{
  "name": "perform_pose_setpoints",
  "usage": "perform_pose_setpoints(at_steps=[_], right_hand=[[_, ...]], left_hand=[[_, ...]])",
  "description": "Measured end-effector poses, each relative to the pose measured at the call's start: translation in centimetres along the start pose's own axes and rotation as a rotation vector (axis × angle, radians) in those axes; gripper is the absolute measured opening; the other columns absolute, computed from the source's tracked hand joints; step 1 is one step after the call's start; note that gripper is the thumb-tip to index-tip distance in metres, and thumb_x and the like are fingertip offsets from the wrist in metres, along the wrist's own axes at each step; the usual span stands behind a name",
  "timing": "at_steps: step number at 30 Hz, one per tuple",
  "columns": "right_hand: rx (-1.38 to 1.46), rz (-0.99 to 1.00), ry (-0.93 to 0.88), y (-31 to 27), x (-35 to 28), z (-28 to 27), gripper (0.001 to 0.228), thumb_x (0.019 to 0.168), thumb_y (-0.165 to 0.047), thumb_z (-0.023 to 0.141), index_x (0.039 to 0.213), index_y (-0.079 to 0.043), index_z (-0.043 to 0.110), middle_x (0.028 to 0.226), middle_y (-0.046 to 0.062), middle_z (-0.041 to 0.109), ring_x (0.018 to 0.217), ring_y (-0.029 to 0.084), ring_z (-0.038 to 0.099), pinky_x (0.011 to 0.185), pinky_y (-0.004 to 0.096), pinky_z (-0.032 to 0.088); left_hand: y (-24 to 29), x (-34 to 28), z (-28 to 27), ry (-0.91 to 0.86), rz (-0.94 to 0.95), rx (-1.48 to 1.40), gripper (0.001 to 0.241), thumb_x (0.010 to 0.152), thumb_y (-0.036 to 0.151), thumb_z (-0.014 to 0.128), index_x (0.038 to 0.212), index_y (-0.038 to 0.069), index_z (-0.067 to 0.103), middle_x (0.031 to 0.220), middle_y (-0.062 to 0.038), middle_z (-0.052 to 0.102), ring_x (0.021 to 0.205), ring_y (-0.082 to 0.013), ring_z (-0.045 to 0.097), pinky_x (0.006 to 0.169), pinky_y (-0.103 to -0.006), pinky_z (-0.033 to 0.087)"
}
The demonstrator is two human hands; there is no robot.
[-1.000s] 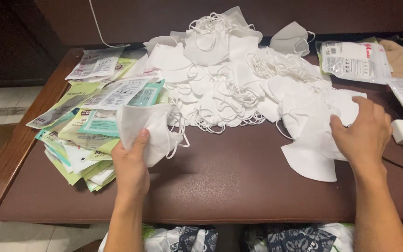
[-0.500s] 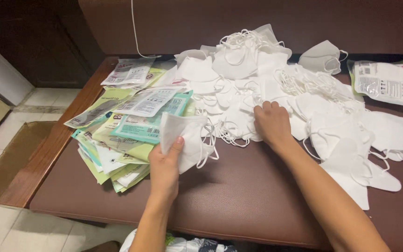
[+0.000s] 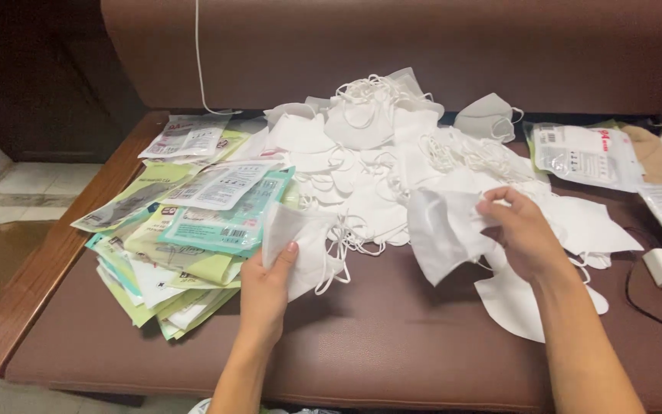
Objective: Stacking individual white face masks from a pile into a neat stack
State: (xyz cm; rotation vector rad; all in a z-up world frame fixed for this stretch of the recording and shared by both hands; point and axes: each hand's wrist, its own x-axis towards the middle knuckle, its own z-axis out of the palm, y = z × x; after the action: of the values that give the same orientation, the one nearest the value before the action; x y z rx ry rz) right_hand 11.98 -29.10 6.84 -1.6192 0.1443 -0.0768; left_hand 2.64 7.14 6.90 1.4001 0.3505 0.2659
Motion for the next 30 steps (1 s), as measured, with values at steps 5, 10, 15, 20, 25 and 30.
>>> perform_pose_setpoints(at_steps=[5, 10, 15, 20, 25, 30], right_hand=[[0.179, 0.143, -0.118, 0.8, -3.8, 0.1, 0.028, 0.085, -0.001, 0.072, 0.109, -0.008, 0.059, 0.099, 0.014, 0.070, 0.079, 0.021, 0.062, 0.066, 0.031, 0.043], [-0.461, -0.174, -0.238, 4.4, -2.5, -0.3, 0.046, 0.078, -0.004, 0.080, 0.122, -0.016, 0.072, 0.089, 0.000, 0.062, 0.079, 0.011, 0.050, 0.078, 0.024, 0.039], [-0.639, -0.136, -0.157, 3.1, -3.8, 0.4, 0.014, 0.069, -0.007, 0.070, 0.080, -0.013, 0.062, 0.092, 0.001, 0.063, 0.089, 0.015, 0.060, 0.085, 0.027, 0.044], [-0.581, -0.025, -0.456, 1.6, -4.7, -1.1, 0.039, 0.065, 0.002, 0.071, 0.094, -0.014, 0.050, 0.093, 0.000, 0.044, 0.081, 0.014, 0.040, 0.072, 0.029, 0.036], [-0.638, 0.081, -0.113, -0.4, -5.9, 1.8, 0.026, 0.095, -0.028, 0.070, 0.077, -0.010, 0.070, 0.071, 0.001, 0.062, 0.069, 0.013, 0.050, 0.069, 0.027, 0.038], [-0.288, -0.055, -0.067, 0.0, -5.6, 1.3, 0.006, 0.085, -0.013, 0.073, 0.080, -0.009, 0.074, 0.111, 0.002, 0.071, 0.103, 0.014, 0.062, 0.082, 0.031, 0.049]], left_hand=[[-0.8, -0.4, 0.5, -0.074, -0.014, 0.049, 0.028, 0.091, 0.025, 0.071, 0.100, -0.001, 0.078, 0.090, -0.002, 0.070, 0.080, -0.0128, 0.059, 0.072, -0.0281, 0.050], [-3.3, 0.4, 0.0, -0.085, 0.041, 0.076, 0.020, 0.092, 0.023, 0.074, 0.091, 0.003, 0.077, 0.081, 0.000, 0.064, 0.071, -0.0103, 0.051, 0.062, -0.0256, 0.042], [-2.8, -0.3, 0.4, -0.108, 0.006, 0.082, 0.020, 0.093, 0.022, 0.073, 0.085, 0.003, 0.072, 0.079, -0.001, 0.063, 0.071, -0.0123, 0.053, 0.064, -0.0265, 0.042], [-3.7, -0.2, 0.1, -0.129, 0.042, 0.102, 0.024, 0.092, 0.023, 0.075, 0.078, 0.005, 0.068, 0.075, 0.001, 0.056, 0.070, -0.0114, 0.048, 0.062, -0.0260, 0.038], [-3.0, -0.7, 0.5, -0.153, 0.050, 0.099, 0.022, 0.093, 0.022, 0.073, 0.083, 0.002, 0.073, 0.078, -0.001, 0.061, 0.073, -0.0121, 0.051, 0.065, -0.0267, 0.042], [-3.5, -0.3, 0.5, -0.158, 0.044, 0.080, 0.020, 0.091, 0.021, 0.073, 0.087, 0.002, 0.074, 0.081, -0.001, 0.062, 0.074, -0.0125, 0.051, 0.066, -0.0266, 0.043]])
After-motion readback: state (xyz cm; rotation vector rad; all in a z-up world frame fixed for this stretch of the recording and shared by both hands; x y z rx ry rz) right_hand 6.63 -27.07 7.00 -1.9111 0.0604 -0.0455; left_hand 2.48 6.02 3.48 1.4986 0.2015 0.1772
